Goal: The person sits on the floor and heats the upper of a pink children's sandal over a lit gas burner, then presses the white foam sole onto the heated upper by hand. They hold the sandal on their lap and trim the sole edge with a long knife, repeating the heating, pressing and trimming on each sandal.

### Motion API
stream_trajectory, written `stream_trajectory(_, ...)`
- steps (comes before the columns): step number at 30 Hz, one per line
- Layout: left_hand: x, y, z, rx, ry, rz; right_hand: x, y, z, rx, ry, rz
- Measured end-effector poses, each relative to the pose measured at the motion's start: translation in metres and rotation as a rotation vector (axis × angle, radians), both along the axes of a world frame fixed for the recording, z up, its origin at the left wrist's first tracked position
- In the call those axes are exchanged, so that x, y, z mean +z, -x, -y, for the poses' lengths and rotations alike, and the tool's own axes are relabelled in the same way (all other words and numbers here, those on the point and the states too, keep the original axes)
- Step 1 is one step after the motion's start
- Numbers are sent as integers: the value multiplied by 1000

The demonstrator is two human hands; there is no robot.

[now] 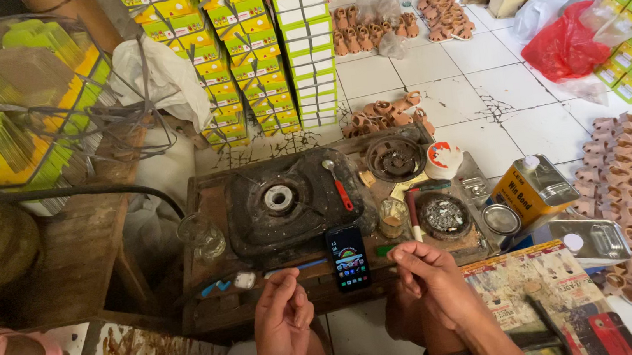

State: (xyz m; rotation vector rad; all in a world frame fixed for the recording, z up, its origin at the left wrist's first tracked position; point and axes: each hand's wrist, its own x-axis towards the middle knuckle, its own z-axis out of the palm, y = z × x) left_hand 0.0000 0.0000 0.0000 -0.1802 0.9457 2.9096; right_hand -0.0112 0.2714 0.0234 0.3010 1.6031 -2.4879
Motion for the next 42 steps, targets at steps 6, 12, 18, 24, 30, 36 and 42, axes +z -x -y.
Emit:
stream_trajectory(6,5,-1,-1,-1,-4,25,2,0,1,-3,-17,-1)
stream_trajectory(12,5,0,-1,1,17,35,4,0,2,-16,-5,0)
stream_trajectory(18,5,0,-1,-9,18,45,5,-2,0,37,29,-11)
stream_trajectory(24,4,-5,3,-46,67,8,1,-3,-3,20,54,-25)
stream_trajectory(30,2,-3,6,-70,6,72,-3,-3,-13,29,321,27)
stream_trajectory(36,2,-4,5,-73,-66,48,-6,-2,-13,41,416,49)
stream_trajectory(42,0,-2,5,-73,-99,31,-8,-1,-9,44,436,48)
